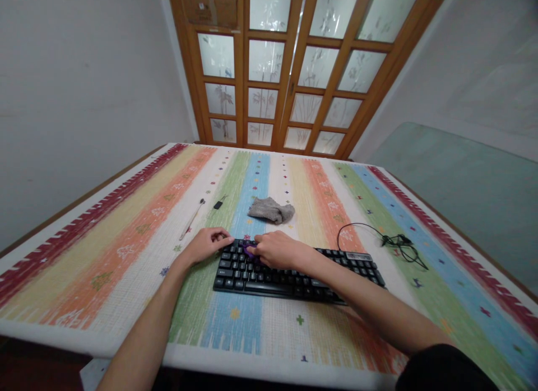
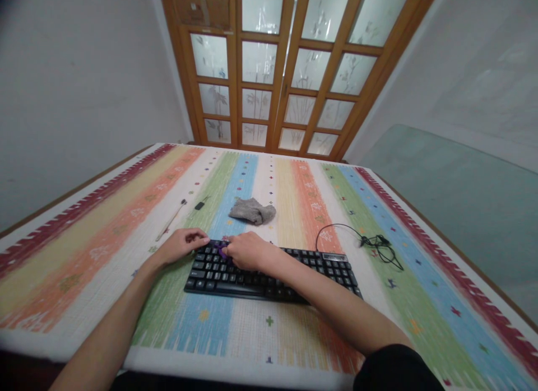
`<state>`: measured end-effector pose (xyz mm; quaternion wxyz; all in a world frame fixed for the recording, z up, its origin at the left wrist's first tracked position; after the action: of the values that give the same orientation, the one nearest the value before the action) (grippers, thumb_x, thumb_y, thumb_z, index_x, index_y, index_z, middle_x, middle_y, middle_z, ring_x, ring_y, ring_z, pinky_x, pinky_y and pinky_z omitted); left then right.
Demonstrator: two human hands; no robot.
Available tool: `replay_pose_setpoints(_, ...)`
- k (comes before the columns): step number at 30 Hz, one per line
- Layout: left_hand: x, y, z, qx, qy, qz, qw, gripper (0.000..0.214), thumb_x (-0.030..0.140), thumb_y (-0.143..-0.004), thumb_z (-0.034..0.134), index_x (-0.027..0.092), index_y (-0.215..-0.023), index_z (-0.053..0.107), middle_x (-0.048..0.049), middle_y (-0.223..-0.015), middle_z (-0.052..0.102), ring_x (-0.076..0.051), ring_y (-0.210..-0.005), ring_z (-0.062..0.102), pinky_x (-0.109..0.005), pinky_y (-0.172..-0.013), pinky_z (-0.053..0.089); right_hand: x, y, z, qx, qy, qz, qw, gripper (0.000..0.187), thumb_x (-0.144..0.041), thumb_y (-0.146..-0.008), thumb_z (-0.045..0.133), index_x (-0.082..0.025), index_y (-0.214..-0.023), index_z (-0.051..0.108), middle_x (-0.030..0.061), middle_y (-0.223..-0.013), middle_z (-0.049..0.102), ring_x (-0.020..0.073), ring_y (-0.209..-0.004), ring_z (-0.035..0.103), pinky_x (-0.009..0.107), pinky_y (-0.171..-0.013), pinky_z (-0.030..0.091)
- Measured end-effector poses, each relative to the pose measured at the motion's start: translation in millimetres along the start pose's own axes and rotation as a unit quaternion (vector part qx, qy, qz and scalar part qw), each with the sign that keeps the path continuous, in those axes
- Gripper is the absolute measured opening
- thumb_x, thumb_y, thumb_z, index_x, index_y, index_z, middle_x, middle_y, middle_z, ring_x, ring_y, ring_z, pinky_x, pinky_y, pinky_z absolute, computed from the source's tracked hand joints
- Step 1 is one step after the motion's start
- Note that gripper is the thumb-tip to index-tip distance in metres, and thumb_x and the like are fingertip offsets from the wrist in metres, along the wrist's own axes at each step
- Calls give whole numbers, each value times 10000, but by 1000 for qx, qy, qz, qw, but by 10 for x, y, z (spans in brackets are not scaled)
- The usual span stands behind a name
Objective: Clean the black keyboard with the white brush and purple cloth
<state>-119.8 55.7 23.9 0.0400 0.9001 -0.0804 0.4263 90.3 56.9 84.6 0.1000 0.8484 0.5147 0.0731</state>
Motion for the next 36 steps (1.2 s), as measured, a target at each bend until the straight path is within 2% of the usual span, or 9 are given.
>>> replay_pose_setpoints(11,52,4,1,-2,-12,-2,1000,468,617,-751,630,167,-826,734,18,-587,563,-146,-568,486,-250,-546,348,72,301,37,-18,17,35,999,374,-260,-1024,346,-201,-1203,669,117,-1020,681,207,-768,677,268,-559,359)
replay_pose_setpoints(29,67,2,-17,3,-28,1,1000,469,621,-753,621,171,-806,743,-14,-632,644,-168,-598,539,-259,-571,384,265,714,172,-32,25,40,998,379,-213,-960,460,-241,-1301,624,121,-1040,675,211,-765,671,276,-581,376)
replay_pose_setpoints(36,38,-8,-6,-6,-31,-3,999,494,635,-764,597,167,-831,742,-30,-670,666,-180,-624,559,-269,-587,389,328,836,244,-27,19,47,998,462,-206,-941,488,-280,-1393,556,122,-1044,670,199,-745,657,270,-599,384)
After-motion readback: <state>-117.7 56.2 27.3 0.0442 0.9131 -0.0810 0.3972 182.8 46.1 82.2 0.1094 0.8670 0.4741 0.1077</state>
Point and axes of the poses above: each hand's wrist, its own y-axis away from the middle knuckle, its own z-axis out of the palm, x = y × z, the point moved 3 cm from there along -y, towards the middle knuckle
